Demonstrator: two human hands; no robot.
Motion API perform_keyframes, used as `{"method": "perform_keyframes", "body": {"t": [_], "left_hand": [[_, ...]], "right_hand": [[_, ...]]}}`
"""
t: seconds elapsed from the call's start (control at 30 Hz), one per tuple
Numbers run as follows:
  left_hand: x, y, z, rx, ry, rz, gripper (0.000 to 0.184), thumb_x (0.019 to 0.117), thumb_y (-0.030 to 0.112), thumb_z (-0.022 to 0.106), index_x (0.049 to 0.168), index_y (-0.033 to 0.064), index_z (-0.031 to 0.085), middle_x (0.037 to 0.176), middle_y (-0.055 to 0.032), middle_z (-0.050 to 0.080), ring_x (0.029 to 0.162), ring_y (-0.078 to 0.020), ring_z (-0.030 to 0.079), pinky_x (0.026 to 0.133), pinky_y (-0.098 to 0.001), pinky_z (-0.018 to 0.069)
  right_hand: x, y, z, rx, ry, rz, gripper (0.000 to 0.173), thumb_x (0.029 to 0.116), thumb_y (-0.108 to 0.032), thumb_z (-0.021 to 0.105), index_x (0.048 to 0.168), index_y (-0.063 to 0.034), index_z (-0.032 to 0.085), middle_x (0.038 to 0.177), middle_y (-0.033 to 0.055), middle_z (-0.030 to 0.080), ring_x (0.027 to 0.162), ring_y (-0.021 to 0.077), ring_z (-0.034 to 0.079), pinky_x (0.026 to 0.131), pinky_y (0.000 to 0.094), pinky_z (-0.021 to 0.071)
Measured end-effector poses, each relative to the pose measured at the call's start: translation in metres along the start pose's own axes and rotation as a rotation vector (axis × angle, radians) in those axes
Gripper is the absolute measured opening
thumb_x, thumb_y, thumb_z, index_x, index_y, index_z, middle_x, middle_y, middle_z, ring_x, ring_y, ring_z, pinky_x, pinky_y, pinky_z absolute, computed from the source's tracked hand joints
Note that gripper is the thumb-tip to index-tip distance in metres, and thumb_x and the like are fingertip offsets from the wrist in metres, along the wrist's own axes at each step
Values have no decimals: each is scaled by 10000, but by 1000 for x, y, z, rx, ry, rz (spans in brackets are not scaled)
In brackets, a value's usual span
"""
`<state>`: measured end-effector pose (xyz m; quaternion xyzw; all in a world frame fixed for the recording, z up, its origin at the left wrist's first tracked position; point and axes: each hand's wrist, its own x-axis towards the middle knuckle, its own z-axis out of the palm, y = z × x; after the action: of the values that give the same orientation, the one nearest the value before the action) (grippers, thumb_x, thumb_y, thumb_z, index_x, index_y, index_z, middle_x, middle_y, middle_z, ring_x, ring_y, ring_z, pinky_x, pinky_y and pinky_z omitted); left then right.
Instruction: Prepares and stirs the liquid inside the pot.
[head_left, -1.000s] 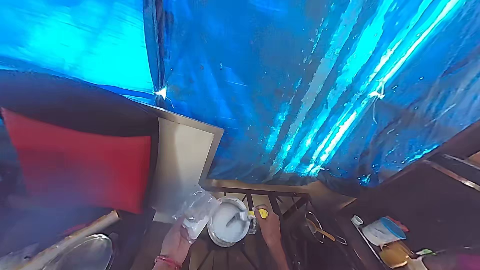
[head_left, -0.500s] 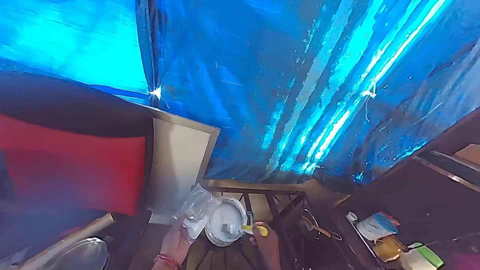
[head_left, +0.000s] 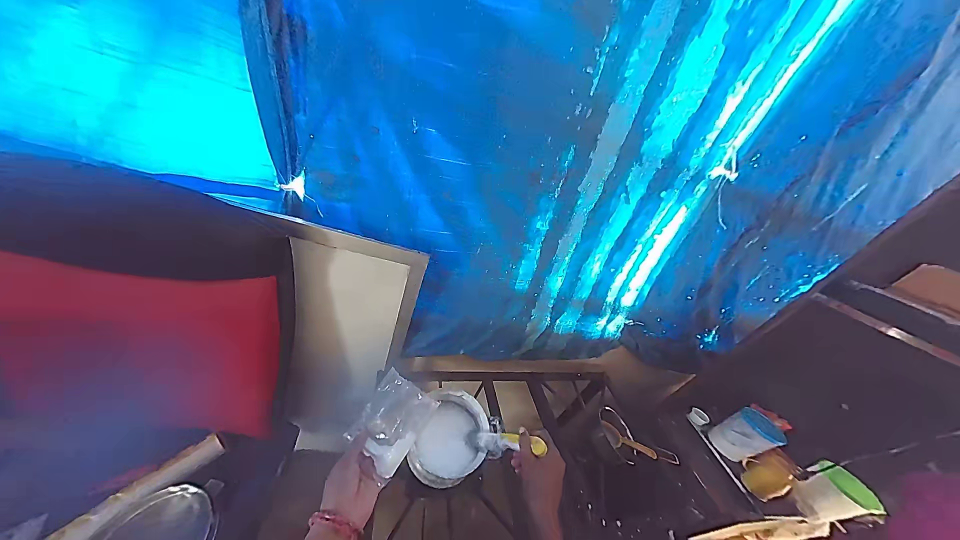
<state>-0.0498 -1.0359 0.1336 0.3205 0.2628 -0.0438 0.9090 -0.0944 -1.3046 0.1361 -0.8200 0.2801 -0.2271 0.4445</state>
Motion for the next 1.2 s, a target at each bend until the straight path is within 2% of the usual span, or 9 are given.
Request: {"method": "perform_keyframes", "body": {"t": [0.13, 0.27, 0.33, 0.5, 0.63, 0.83, 1.0, 1.1, 1.2], "left_hand": [[0, -2, -1, 17, -10, 11, 348, 1109, 303, 395, 1322, 55, 515, 1090, -90, 671, 951, -162, 686, 809, -361, 591], [-1, -1, 0, 28, -10, 33, 341, 1107, 292, 405, 1317, 50, 520, 1090, -90, 675, 951, -163, 690, 809, -362, 595], [-1, -4, 3, 47, 2, 40, 324, 1103, 293, 421, 1289, 51, 530, 1060, -82, 672, 923, -152, 689, 780, -352, 597], [-2, -5, 11, 101, -17, 60, 346, 1107, 298, 406, 1306, 43, 529, 1065, -98, 677, 915, -159, 689, 775, -349, 592], [1, -8, 17, 139, -3, 109, 350, 1102, 277, 432, 1300, 10, 542, 1094, -122, 666, 950, -175, 673, 810, -364, 579], [6, -8, 27, 157, -34, 126, 357, 1103, 272, 431, 1292, -4, 555, 1100, -131, 679, 960, -188, 681, 831, -377, 582], [6, -9, 26, 204, -35, 132, 380, 1110, 296, 419, 1312, -1, 543, 1122, -126, 665, 979, -177, 668, 853, -369, 571], [7, -10, 24, 196, -43, 140, 370, 1109, 276, 422, 1323, -4, 535, 1148, -129, 660, 997, -174, 664, 866, -364, 567], [3, -7, 24, 220, -31, 154, 369, 1109, 271, 420, 1331, -3, 528, 1168, -123, 647, 1012, -160, 653, 879, -348, 557]], "right_hand": [[-8, -10, -1, 75, -228, 68, 170, 1003, -183, 644, 1054, -26, 680, 648, 71, 692, 496, 154, 661, 484, 314, 570], [-2, -9, -10, 22, -91, 34, 208, 1007, -256, 647, 965, -59, 700, 621, 50, 682, 491, 158, 654, 493, 343, 568], [0, -2, 3, 76, -48, 11, 192, 1001, -217, 653, 1005, -30, 700, 659, 73, 698, 526, 180, 678, 523, 374, 591], [-9, -15, 1, 106, -277, 70, 192, 1001, -206, 650, 1060, -24, 664, 641, 65, 683, 501, 157, 657, 501, 323, 574], [-7, -5, 1, -2, -89, 4, 215, 986, -262, 656, 1035, -63, 722, 695, 78, 709, 573, 210, 689, 578, 427, 590], [-11, -5, 3, -68, -159, -26, 228, 955, -285, 680, 1021, -73, 730, 715, 75, 706, 590, 220, 680, 599, 452, 579], [-4, -12, 12, -103, 76, -111, 274, 944, -296, 721, 998, -28, 737, 781, 155, 715, 735, 337, 704, 695, 589, 538], [-7, -23, 21, -100, -113, -115, 353, 927, -380, 736, 976, -30, 739, 841, 150, 712, 820, 319, 695, 774, 574, 538], [-4, -43, 2, -257, -199, -66, 425, 934, -479, 706, 1002, -62, 745, 869, 155, 718, 859, 333, 698, 774, 569, 527]]}}
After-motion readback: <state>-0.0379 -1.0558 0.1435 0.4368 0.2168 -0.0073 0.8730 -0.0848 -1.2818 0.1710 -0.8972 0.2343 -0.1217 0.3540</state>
